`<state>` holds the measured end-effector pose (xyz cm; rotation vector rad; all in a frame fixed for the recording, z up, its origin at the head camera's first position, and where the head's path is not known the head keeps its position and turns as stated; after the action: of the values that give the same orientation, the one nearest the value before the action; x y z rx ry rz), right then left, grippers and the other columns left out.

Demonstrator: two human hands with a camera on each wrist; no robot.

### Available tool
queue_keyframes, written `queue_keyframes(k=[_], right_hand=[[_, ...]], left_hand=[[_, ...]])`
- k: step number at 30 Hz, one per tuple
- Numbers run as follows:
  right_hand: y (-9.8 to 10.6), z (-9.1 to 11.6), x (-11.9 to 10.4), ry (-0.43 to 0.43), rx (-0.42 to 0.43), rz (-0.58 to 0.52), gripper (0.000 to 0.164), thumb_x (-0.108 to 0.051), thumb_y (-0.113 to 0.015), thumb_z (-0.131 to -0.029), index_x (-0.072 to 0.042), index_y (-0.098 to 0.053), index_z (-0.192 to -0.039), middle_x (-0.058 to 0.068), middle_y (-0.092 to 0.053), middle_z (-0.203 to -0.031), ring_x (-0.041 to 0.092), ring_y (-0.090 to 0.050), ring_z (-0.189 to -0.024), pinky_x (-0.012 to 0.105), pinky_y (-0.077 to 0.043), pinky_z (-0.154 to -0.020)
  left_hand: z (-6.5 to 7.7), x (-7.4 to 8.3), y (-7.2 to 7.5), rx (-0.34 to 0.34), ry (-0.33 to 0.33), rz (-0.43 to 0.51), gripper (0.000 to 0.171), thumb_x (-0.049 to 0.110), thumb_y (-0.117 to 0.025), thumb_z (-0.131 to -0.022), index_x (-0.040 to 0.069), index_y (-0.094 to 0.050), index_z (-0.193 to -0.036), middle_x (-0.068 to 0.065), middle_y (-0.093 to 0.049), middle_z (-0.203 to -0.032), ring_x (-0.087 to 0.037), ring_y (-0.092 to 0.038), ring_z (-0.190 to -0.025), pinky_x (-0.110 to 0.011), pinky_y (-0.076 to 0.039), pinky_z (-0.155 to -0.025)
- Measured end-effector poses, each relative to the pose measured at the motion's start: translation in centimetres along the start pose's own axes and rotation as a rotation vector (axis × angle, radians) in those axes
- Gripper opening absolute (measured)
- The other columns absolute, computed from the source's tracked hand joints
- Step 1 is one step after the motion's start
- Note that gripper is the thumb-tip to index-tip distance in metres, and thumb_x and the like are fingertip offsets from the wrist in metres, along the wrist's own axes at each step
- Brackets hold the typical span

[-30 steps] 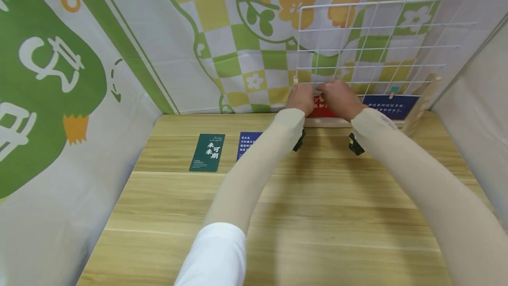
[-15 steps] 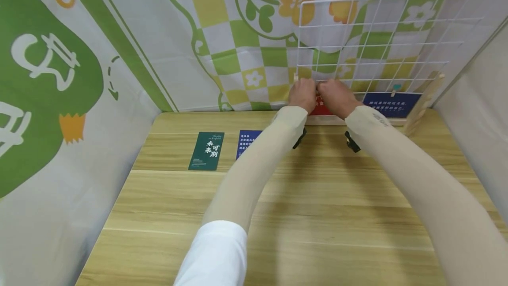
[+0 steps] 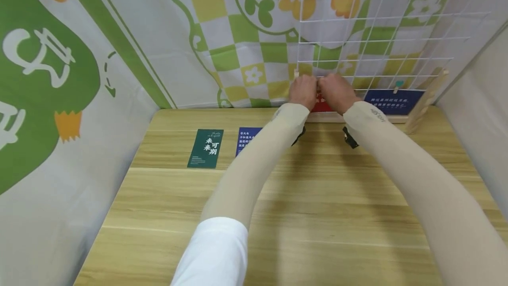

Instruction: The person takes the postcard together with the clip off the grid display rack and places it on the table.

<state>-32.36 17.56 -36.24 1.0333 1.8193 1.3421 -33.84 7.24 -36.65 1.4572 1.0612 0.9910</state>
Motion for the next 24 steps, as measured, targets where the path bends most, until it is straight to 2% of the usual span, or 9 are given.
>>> queue_keyframes(k=[8,17,24], right_hand=[[-0.14,-0.02,0.27,0.008,0.056,0.008,0.016,0.011,-0.055,-0.09,0.006,-0.07,-0.089,0.024,-0.071,-0.085,0.042,-0.068,-0.079,0.051,-0.058,-0.069],[-0.31,-0.09,0.32,0.022,0.084,0.065,0.015,0.011,-0.057,-0.089,0.005,-0.071,-0.085,0.023,-0.071,-0.081,0.042,-0.068,-0.076,0.051,-0.057,-0.067],[-0.25,-0.02,0.33,0.022,0.073,0.082,0.013,0.011,-0.058,-0.089,0.007,-0.071,-0.088,0.024,-0.071,-0.083,0.041,-0.069,-0.076,0.05,-0.058,-0.068]], left_hand=[[0.22,0.08,-0.35,0.042,-0.011,-0.045,0.026,0.014,-0.048,-0.102,0.018,-0.073,-0.108,0.0,-0.074,-0.111,-0.018,-0.07,-0.102,-0.029,-0.059,-0.082],[0.24,0.07,-0.8,0.056,-0.003,-0.04,0.026,0.014,-0.049,-0.101,0.018,-0.074,-0.104,0.001,-0.074,-0.107,-0.018,-0.07,-0.1,-0.029,-0.059,-0.081],[0.26,0.13,-0.9,0.061,-0.013,-0.053,0.024,0.012,-0.051,-0.1,0.018,-0.074,-0.104,0.001,-0.074,-0.107,-0.017,-0.07,-0.1,-0.028,-0.058,-0.083]])
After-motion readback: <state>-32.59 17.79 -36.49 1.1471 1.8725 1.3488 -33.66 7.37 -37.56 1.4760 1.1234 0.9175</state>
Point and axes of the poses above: each hand's wrist, its own z-axis away from the middle knuckle, its own y-axis out of the back of the hand, x = y × z, the point moved 1 cm from there along -z, towards the middle knuckle
